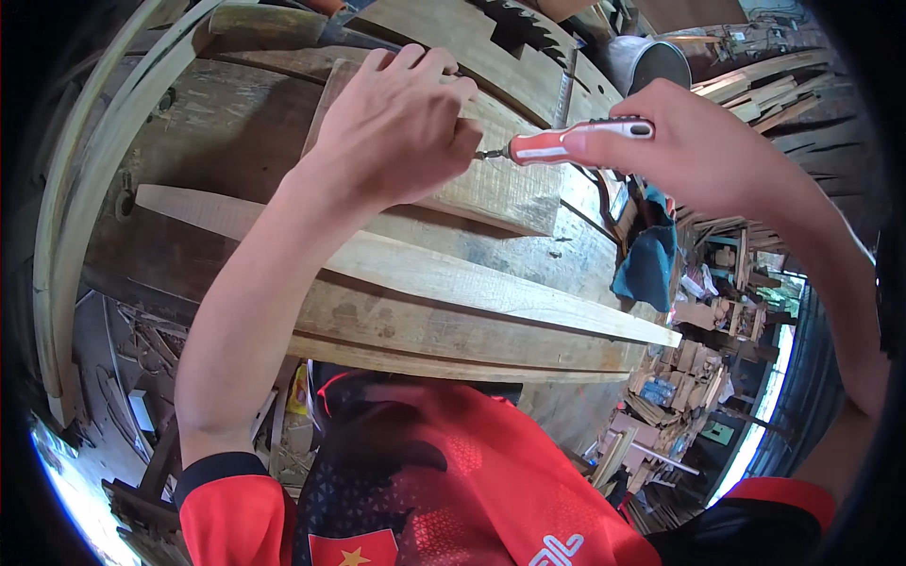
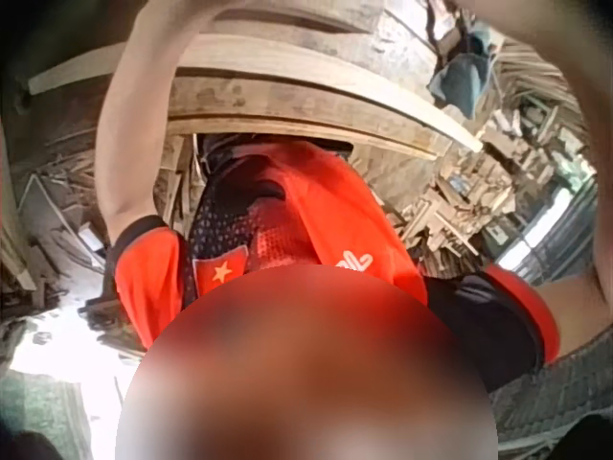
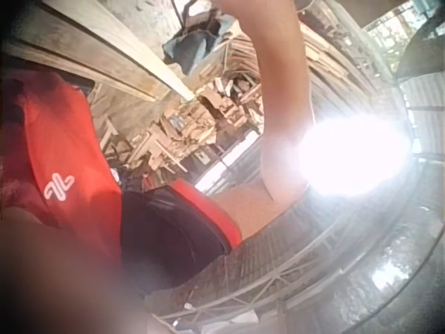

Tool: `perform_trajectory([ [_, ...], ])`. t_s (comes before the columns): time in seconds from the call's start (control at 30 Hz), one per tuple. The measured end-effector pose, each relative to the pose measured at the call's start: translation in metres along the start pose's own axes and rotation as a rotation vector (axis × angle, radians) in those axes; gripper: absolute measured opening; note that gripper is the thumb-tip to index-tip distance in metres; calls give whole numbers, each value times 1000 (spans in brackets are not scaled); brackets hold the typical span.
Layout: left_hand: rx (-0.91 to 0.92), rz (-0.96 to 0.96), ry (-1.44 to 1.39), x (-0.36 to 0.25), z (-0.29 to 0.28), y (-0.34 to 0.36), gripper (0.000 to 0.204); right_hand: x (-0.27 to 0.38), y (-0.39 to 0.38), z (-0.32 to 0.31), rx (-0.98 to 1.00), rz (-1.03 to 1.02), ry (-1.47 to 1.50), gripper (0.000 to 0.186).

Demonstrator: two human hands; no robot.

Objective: The recorder is seen screwing a screw into a piece of wood using a screwdriver and then using an adjustable wrench.

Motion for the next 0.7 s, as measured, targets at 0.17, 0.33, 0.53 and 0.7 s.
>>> perform_trajectory([
  [0.17,93,6,10,2,5,-6,33,-1,-10,12,100,133,70,59],
  [0.33,17,29,-1,2,5,-4,29,27,-29,9,-147,-353,-755,47],
  [0.53,100,-10,6,1,8,-5,30,33,-26,11,-309,-584,-786,37],
  [0.7,82,34,28,0,2,-6,26,-22,-13,23,-583,-191,-105,55],
])
Point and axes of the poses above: each hand's wrist, its own y-axis towards the middle knuckle, its own z-axis out of the palm, x = y × z, the point moved 6 cm from there along y, towards the middle knuckle, and after that the axes turned 1 degree about x, right-handed, at the moved point
